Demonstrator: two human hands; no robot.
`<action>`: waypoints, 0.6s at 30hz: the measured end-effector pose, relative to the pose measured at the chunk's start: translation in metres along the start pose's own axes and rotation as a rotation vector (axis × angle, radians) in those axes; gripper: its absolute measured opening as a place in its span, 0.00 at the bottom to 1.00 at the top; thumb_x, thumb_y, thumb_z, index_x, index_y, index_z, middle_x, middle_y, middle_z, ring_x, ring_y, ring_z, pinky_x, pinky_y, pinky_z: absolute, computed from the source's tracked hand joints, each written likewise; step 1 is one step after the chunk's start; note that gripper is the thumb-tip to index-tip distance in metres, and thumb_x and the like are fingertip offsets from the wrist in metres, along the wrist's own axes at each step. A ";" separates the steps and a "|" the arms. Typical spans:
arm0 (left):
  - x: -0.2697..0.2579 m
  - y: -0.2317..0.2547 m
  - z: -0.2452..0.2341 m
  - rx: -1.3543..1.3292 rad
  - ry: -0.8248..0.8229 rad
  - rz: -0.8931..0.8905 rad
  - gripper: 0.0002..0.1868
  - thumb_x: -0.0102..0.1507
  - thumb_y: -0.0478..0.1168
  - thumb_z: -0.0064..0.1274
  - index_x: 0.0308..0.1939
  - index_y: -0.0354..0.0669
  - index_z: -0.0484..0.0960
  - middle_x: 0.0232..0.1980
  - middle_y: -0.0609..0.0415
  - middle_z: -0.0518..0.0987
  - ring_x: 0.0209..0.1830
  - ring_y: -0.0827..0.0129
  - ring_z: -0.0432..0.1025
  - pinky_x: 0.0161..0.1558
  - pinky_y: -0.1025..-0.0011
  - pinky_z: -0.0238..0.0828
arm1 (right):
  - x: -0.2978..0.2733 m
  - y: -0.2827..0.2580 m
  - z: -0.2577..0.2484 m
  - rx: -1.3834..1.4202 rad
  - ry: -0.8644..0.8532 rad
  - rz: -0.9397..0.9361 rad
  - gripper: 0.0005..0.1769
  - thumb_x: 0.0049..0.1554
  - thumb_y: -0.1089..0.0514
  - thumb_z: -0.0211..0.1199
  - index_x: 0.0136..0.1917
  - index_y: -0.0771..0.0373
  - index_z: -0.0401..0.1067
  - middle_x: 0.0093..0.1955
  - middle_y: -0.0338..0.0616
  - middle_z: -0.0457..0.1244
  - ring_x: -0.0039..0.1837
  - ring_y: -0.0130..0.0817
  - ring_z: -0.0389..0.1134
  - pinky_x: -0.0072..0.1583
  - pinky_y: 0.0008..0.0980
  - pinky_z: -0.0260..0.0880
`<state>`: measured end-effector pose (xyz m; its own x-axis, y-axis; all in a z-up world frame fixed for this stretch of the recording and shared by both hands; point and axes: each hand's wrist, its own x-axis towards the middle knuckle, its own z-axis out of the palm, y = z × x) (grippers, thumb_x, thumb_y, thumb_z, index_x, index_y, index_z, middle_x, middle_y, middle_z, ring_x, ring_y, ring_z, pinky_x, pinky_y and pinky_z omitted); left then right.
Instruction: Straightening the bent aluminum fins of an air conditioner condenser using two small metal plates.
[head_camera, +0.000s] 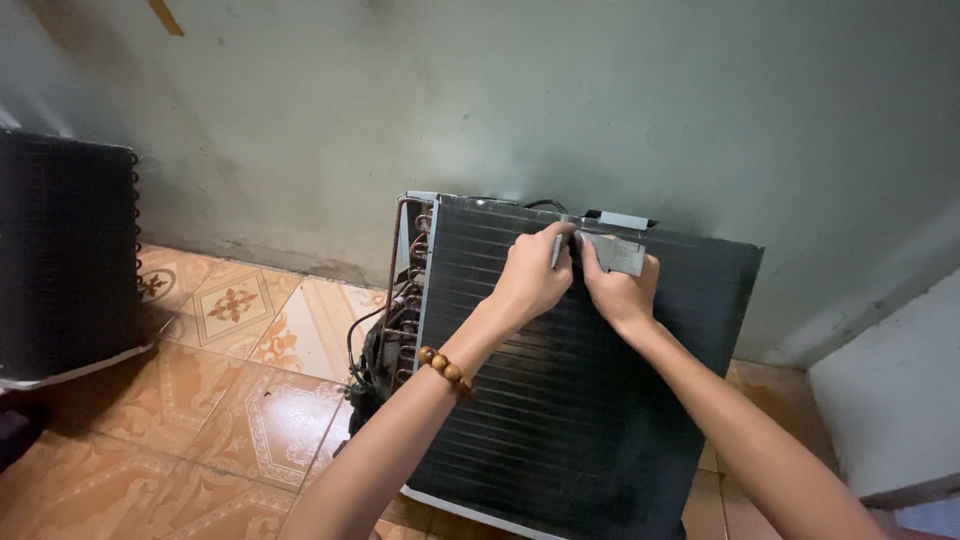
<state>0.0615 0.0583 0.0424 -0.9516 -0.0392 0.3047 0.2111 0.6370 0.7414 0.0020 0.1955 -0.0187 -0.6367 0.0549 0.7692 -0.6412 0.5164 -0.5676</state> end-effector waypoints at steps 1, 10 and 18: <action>-0.002 0.002 -0.001 0.000 0.000 0.001 0.22 0.65 0.36 0.42 0.63 0.39 0.77 0.47 0.25 0.82 0.48 0.29 0.77 0.46 0.41 0.79 | -0.001 0.001 0.000 0.000 0.001 0.000 0.03 0.54 0.57 0.74 0.39 0.56 0.82 0.34 0.51 0.70 0.46 0.53 0.74 0.44 0.40 0.73; -0.006 0.004 0.006 0.047 0.018 0.002 0.20 0.67 0.37 0.42 0.63 0.43 0.76 0.46 0.29 0.83 0.48 0.31 0.78 0.46 0.42 0.79 | -0.003 -0.011 -0.007 0.117 -0.040 0.017 0.09 0.55 0.63 0.70 0.33 0.64 0.79 0.31 0.57 0.68 0.43 0.56 0.73 0.38 0.35 0.68; -0.004 0.000 0.003 -0.015 0.001 -0.041 0.21 0.67 0.38 0.42 0.63 0.47 0.77 0.45 0.29 0.83 0.46 0.33 0.78 0.43 0.44 0.79 | -0.005 -0.022 -0.013 0.162 -0.132 0.087 0.09 0.56 0.61 0.65 0.37 0.68 0.79 0.35 0.61 0.69 0.47 0.62 0.72 0.41 0.40 0.70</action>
<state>0.0645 0.0613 0.0394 -0.9593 -0.0657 0.2747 0.1756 0.6230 0.7622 0.0245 0.1953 -0.0063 -0.7361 -0.0243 0.6765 -0.6353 0.3699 -0.6780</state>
